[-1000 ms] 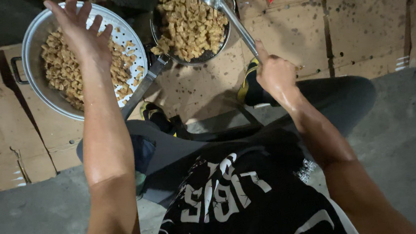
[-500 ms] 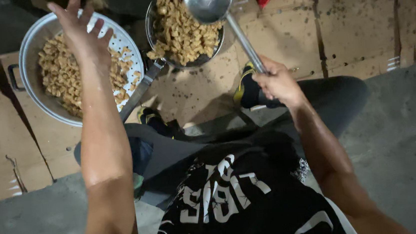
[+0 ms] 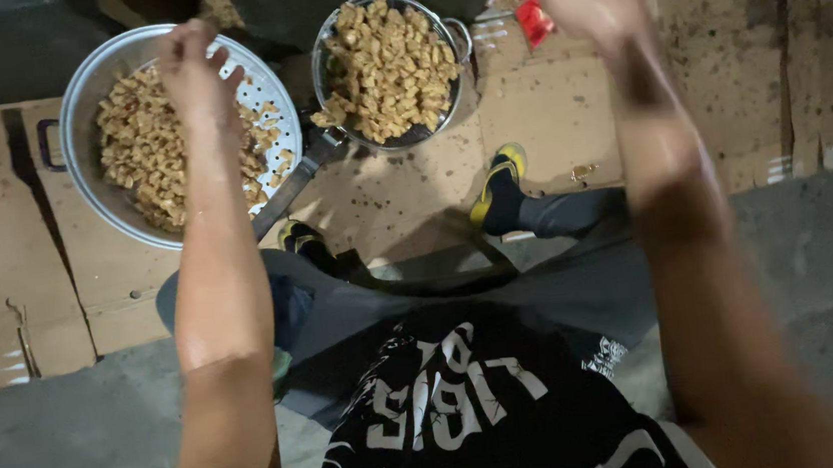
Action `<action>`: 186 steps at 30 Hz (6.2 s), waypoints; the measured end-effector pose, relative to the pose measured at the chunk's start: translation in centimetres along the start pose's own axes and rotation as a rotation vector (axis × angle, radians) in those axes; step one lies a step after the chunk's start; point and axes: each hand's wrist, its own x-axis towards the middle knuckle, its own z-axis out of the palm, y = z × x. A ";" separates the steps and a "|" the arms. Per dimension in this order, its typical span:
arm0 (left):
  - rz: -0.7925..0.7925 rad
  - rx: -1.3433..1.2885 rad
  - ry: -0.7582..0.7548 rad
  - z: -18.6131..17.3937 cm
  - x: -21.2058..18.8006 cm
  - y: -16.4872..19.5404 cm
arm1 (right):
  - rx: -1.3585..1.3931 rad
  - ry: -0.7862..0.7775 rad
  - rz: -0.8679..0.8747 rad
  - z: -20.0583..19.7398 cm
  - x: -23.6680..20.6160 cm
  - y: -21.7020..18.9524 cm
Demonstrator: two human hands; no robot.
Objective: The person repeatedly scoops fried food from a large pot using a metal strainer and transfers it into a perforated metal bowl. The person uses a cloth to handle the hot strainer and occasionally shakes it to drain oil.
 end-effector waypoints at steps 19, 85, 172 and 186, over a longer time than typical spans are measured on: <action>0.282 0.318 -0.077 3.3 -1.1 1.0 | -0.455 0.131 -0.032 5.5 6.0 -2.9; -0.061 1.513 -0.335 -8.3 -13.3 -5.3 | 1.651 -0.399 0.924 36.4 -7.5 -16.2; -0.010 1.320 -0.223 -11.1 -17.7 -2.5 | 1.455 -0.677 0.818 33.7 -10.4 -19.5; -0.051 1.317 -0.205 -11.2 -17.8 -2.9 | 1.433 -0.662 0.812 34.6 -10.0 -18.6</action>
